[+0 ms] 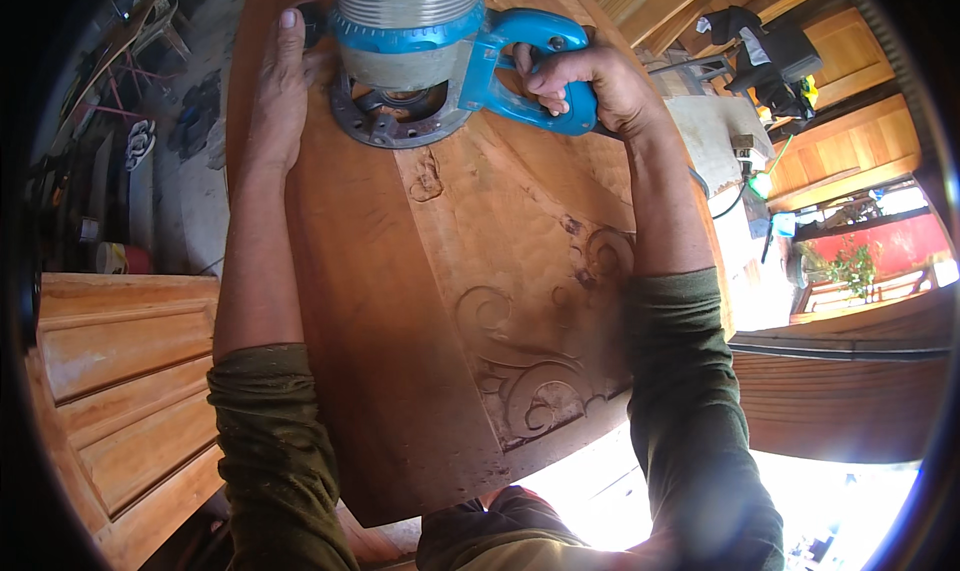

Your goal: The person uses a power router to carve intricate patterns into a large wooden panel and then wipes the sawdust off the surface by hand.

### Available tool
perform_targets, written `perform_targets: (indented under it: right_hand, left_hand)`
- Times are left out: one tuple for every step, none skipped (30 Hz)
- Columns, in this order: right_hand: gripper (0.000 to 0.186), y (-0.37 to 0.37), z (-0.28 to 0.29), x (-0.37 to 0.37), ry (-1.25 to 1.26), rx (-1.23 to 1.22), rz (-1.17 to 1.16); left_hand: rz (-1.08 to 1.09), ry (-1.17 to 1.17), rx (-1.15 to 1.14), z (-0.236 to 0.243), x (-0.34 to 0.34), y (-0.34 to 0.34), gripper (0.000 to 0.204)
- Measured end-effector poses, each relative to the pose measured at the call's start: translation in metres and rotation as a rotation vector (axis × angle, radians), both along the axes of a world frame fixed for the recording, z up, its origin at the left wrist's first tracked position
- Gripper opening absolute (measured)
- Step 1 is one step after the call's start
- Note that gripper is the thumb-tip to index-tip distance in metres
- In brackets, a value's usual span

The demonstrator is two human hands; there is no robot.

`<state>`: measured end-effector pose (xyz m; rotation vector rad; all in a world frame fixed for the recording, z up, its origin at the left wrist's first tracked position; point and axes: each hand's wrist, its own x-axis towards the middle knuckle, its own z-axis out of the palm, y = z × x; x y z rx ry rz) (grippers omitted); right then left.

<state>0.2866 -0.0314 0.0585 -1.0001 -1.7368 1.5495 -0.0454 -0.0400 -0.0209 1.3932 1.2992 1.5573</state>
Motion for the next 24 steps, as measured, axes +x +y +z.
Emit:
perform_targets:
  right_hand:
    - [0.017, 0.001, 0.000, 0.003, -0.002, 0.001, -0.003]
    - [0.016, 0.000, 0.001, 0.002, -0.004, 0.001, 0.020]
    - [0.016, 0.000, 0.002, 0.002, -0.006, 0.002, 0.042]
    - [0.016, -0.001, 0.002, 0.001, -0.006, 0.001, 0.042]
    - [0.014, -0.003, 0.002, -0.001, 0.003, -0.007, 0.034]
    - [0.013, -0.004, 0.002, -0.002, 0.011, -0.014, 0.026]
    - [0.013, -0.005, 0.003, -0.003, 0.012, -0.014, 0.021]
    - [0.013, -0.006, 0.005, -0.004, 0.018, -0.023, 0.018]
    - [0.012, -0.007, 0.005, -0.004, 0.024, -0.032, 0.014]
    - [0.012, -0.006, 0.003, -0.001, 0.026, -0.032, 0.010]
    - [0.013, -0.003, 0.001, 0.002, 0.019, -0.035, 0.001]
    - [0.014, -0.002, 0.000, 0.004, 0.012, -0.038, -0.007]
    - [0.014, -0.001, 0.000, 0.008, 0.012, -0.036, -0.010]
    - [0.014, -0.001, -0.001, 0.007, 0.001, -0.006, 0.008]
    - [0.015, -0.001, -0.001, 0.007, -0.011, 0.025, 0.026]
    - [0.015, -0.001, 0.000, 0.005, -0.012, 0.022, 0.026]
    - [0.016, -0.002, 0.000, 0.005, -0.014, 0.023, 0.039]
    - [0.016, -0.002, 0.001, 0.005, -0.016, 0.024, 0.051]
    - [0.016, -0.002, 0.001, 0.004, -0.017, 0.019, 0.048]
    - [0.021, -0.002, 0.001, 0.003, -0.051, 0.043, 0.036]
    - [0.028, -0.002, 0.002, 0.003, -0.084, 0.067, 0.024]
    - [0.026, -0.003, 0.003, 0.004, -0.090, 0.048, 0.038]
    - [0.026, -0.003, 0.001, 0.005, -0.095, 0.044, 0.035]
    - [0.026, -0.003, 0.001, 0.003, -0.078, 0.051, 0.050]
  left_hand:
    - [-0.003, -0.002, 0.001, 0.003, 0.002, 0.000, 0.107]
    - [-0.011, -0.006, 0.004, 0.005, 0.001, -0.002, 0.103]
    - [-0.020, -0.011, 0.008, 0.007, 0.001, -0.004, 0.098]
    - [-0.020, -0.011, 0.007, 0.008, 0.001, -0.006, 0.098]
    - [-0.025, -0.048, 0.000, 0.010, 0.001, -0.008, 0.095]
    - [-0.031, -0.085, -0.008, 0.010, 0.002, -0.008, 0.093]
    - [-0.035, -0.084, -0.008, 0.010, 0.002, -0.008, 0.093]
    - [-0.034, -0.116, -0.010, 0.009, 0.003, -0.007, 0.093]
    - [-0.033, -0.148, -0.012, 0.008, 0.003, -0.007, 0.093]
    - [-0.037, -0.146, -0.013, 0.007, 0.003, -0.007, 0.093]
    - [-0.031, -0.131, -0.014, 0.007, 0.003, -0.007, 0.094]
    - [-0.026, -0.116, -0.014, 0.008, 0.002, -0.007, 0.094]
    - [-0.029, -0.115, -0.013, 0.008, 0.002, -0.006, 0.094]
    - [0.005, -0.109, -0.032, 0.005, 0.003, -0.006, 0.094]
    - [0.039, -0.103, -0.050, 0.002, 0.002, -0.006, 0.094]
    - [0.039, -0.104, -0.053, 0.000, 0.001, -0.005, 0.094]
    - [0.030, -0.113, -0.046, 0.000, 0.001, -0.006, 0.094]
    - [0.022, -0.121, -0.039, 0.000, 0.001, -0.006, 0.093]
    - [0.019, -0.123, -0.045, 0.001, 0.002, -0.005, 0.093]
    - [0.025, -0.110, -0.031, 0.002, 0.003, -0.004, 0.092]
    - [0.030, -0.097, -0.016, 0.000, 0.004, -0.002, 0.092]
    - [0.027, -0.099, -0.022, -0.003, 0.004, -0.001, 0.092]
    - [-0.008, -0.190, -0.038, -0.007, 0.001, 0.003, 0.082]
    - [-0.037, -0.277, -0.052, -0.010, -0.008, 0.007, 0.074]
